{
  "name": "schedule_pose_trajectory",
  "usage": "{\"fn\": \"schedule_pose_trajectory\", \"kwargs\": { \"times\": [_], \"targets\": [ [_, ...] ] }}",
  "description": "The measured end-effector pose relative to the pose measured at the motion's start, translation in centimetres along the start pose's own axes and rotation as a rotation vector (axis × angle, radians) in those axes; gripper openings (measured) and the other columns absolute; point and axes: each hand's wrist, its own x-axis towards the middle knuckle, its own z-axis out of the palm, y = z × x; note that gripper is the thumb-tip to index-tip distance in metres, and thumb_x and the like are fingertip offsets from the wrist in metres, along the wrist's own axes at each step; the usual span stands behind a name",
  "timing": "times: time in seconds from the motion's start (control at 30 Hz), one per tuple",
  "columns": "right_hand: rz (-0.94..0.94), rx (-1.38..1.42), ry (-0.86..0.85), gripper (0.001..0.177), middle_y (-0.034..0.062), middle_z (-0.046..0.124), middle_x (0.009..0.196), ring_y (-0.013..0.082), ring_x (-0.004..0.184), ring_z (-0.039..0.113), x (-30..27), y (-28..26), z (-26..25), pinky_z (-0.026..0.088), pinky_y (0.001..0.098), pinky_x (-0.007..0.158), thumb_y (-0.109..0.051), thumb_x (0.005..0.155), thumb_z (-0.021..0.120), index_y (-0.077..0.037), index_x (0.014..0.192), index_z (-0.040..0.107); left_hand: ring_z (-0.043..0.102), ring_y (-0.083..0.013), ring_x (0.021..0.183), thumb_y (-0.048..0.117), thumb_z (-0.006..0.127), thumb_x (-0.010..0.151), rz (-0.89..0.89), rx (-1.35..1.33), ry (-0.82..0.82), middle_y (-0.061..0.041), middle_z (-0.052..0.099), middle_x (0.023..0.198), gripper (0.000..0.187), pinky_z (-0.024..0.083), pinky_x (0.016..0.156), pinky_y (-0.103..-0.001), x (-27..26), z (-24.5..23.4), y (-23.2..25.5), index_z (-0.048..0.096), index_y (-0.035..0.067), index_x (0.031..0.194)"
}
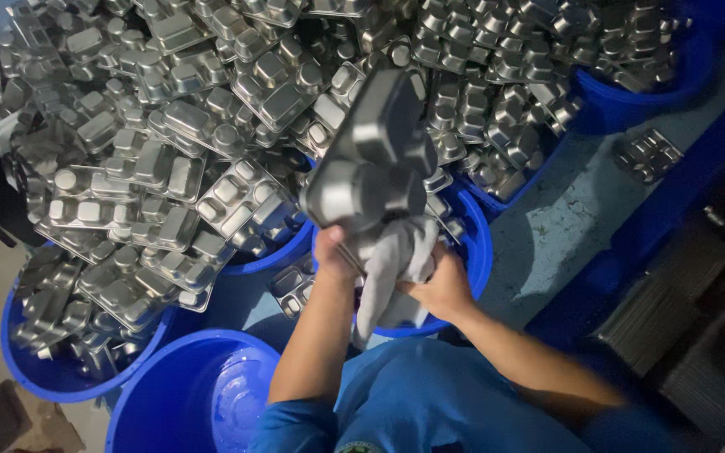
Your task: The person wipes stainless steel compartmentalized trays with a white cloth, picking them from a large pile and placing them into a blue bin. The person handles the trays one at a time, wiping both sides before stacking them.
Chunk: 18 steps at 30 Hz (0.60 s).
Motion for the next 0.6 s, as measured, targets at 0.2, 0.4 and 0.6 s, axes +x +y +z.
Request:
{"fn": "schedule_pose_trajectory", "kwargs": {
  "times": [0.2,0.4,0.6],
  "targets": [
    [-0.117,-0.034,0.021,0.049,0.013,0.072,0.113,0.0358,0.105,0.072,-0.4,2.7,-3.5,0.056,0.0442,0.091,-0.018,0.067,0.082,-0.012,0.114,0.069,0.063,-0.0365,0.126,0.038,0.076,0.078,0.275,-0.202,0.048,-0.021,0.062,0.136,0.08,0.053,0.109,-0.051,0.1,1.4,3.9,0.051,-0.002,0.143],
    [-0.835,-0.546,-0.137,0.043,0.0134,0.064,0.119,0.0386,0.11,0.063,7.1,1.3,-6.7,0.052,0.0479,0.094,-0.022,0.066,0.082,-0.021,0.108,0.071,0.061,-0.0375,0.127,0.035,0.083,0.068,0.094,-0.099,0.011,-0.021,0.061,0.14,0.096,0.05,0.111,-0.05,-2.0,1.9,2.3,0.047,-0.004,0.147],
    [-0.481,-0.243,-0.067,0.074,0.0256,0.054,0.13,0.045,0.117,0.055,8.2,0.6,-3.1,0.048,0.0471,0.097,-0.022,0.053,0.086,-0.007,0.122,0.063,0.057,-0.0332,0.135,0.024,0.089,0.059,0.014,0.173,-0.177,-0.019,0.059,0.144,0.108,0.044,0.117,-0.043,-2.9,0.3,2.1,0.044,-0.004,0.153]
  ]
}}
